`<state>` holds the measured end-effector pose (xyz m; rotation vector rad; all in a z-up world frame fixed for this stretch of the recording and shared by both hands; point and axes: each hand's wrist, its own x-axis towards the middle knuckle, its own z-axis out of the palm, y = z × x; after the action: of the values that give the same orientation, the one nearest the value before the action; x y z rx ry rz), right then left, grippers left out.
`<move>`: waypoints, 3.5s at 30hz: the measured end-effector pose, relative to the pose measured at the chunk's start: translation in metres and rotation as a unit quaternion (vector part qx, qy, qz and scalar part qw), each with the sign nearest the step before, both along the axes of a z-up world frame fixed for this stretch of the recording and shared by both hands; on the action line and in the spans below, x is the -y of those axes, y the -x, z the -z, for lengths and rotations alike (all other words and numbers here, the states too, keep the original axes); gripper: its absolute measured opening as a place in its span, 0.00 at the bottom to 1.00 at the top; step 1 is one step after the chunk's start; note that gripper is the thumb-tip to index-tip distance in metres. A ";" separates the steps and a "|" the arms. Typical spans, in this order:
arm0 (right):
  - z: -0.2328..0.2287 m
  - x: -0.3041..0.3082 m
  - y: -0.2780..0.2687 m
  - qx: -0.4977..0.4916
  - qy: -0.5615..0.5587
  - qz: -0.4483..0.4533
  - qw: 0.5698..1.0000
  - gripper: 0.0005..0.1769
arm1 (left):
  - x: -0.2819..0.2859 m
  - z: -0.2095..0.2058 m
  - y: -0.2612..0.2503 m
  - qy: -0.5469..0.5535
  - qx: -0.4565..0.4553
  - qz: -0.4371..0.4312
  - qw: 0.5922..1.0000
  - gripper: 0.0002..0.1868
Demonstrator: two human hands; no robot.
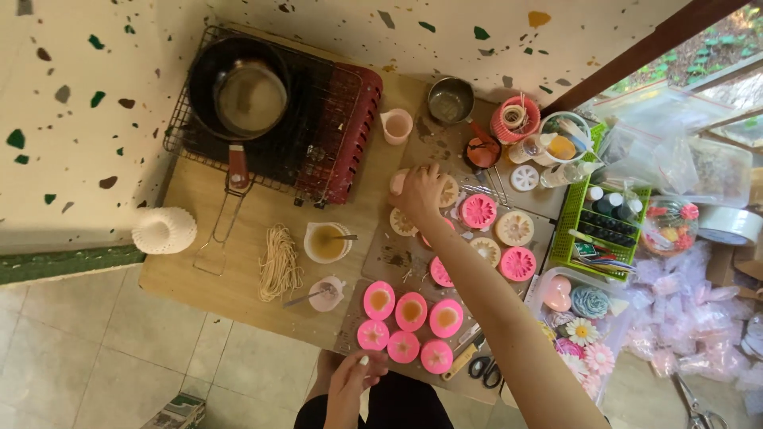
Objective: Preparing molds and wicks, then pouring melted wax and adding decorative elements to create floral candles.
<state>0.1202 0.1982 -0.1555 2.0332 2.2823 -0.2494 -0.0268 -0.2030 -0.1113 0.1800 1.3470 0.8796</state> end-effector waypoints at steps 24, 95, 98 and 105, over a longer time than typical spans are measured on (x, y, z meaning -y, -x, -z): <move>-0.267 0.255 -0.065 -0.575 0.125 0.112 0.801 0.16 | -0.177 -0.265 0.009 -0.251 0.040 0.266 0.930 0.23; -0.272 0.309 -0.071 -0.764 0.118 0.092 0.628 0.17 | -0.182 -0.243 0.005 -0.098 0.331 0.375 0.860 0.28; -0.254 0.306 -0.073 -0.784 0.077 0.123 0.604 0.20 | -0.177 -0.233 -0.004 -0.094 0.317 0.329 0.885 0.28; -0.289 0.307 -0.051 -0.685 0.018 0.193 0.702 0.17 | -0.176 -0.242 -0.009 -0.288 0.134 0.296 0.901 0.23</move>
<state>0.1712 -0.1091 0.1338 2.6318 1.9926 -2.5293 -0.0177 -0.0269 0.1305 0.8532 0.6731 0.7178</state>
